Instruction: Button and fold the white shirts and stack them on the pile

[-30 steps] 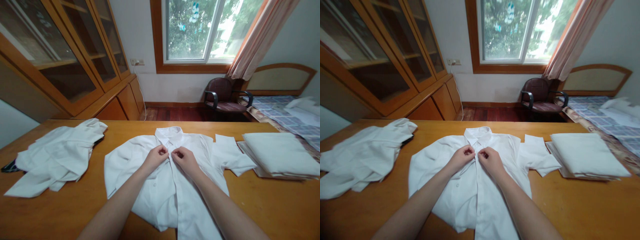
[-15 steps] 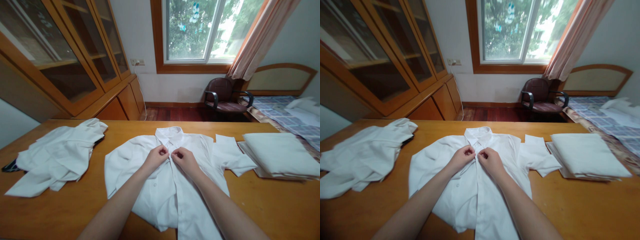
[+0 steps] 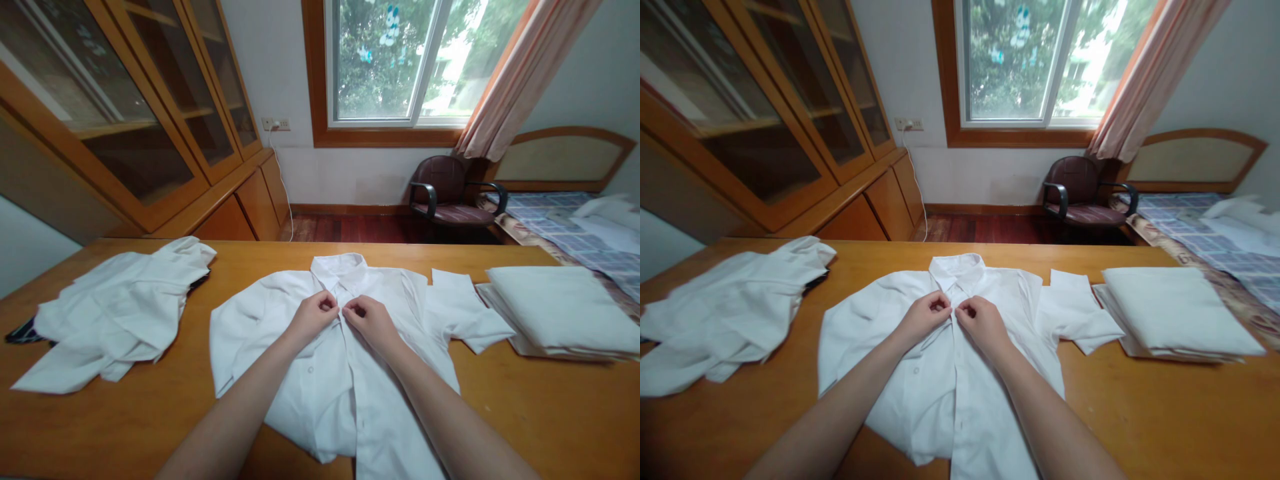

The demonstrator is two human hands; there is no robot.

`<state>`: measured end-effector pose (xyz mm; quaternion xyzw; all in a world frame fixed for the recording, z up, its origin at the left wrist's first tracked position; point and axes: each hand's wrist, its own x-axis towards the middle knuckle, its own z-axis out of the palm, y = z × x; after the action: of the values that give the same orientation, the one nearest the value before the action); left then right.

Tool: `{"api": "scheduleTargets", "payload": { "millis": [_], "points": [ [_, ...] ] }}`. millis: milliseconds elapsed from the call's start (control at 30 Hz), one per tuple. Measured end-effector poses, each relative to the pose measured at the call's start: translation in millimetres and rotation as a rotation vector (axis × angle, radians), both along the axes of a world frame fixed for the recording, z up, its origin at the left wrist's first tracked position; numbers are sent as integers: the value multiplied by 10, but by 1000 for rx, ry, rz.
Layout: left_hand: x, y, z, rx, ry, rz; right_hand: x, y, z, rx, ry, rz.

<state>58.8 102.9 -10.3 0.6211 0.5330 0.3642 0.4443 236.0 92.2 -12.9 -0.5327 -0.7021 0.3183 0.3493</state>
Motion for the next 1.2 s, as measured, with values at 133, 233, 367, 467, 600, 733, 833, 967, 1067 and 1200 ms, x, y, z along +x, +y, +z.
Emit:
{"api": "scheduleTargets", "payload": {
  "millis": [133,233,367,467,600,733,833,967,1067,1200],
  "points": [
    [3,-2,10,-7,5,5,-1,-2,-6,-8,-5,-3],
    [5,-7,32,-13,9,8,-3,5,-9,-9,-9,-4],
    [8,-13,46,-12,12,7,-4,8,3,-8,-6,2],
    [6,-14,35,-20,11,9,-4,2,12,-10,-11,-1],
    [1,-12,23,-23,11,9,0,-2,18,-6,-10,-2],
    [3,-12,33,-16,10,7,0,-3,27,-11,-12,-3],
    [9,-13,40,-19,12,9,-4,-7,19,-18,-14,-6],
    [8,-10,24,-3,23,0,-7,-6,0,-22,-6,1],
    [5,-12,23,3,26,-6,-9,-5,7,-25,-6,0],
    [12,-27,61,-6,20,1,-11,-7,19,-27,-9,-3]
  ]
}}
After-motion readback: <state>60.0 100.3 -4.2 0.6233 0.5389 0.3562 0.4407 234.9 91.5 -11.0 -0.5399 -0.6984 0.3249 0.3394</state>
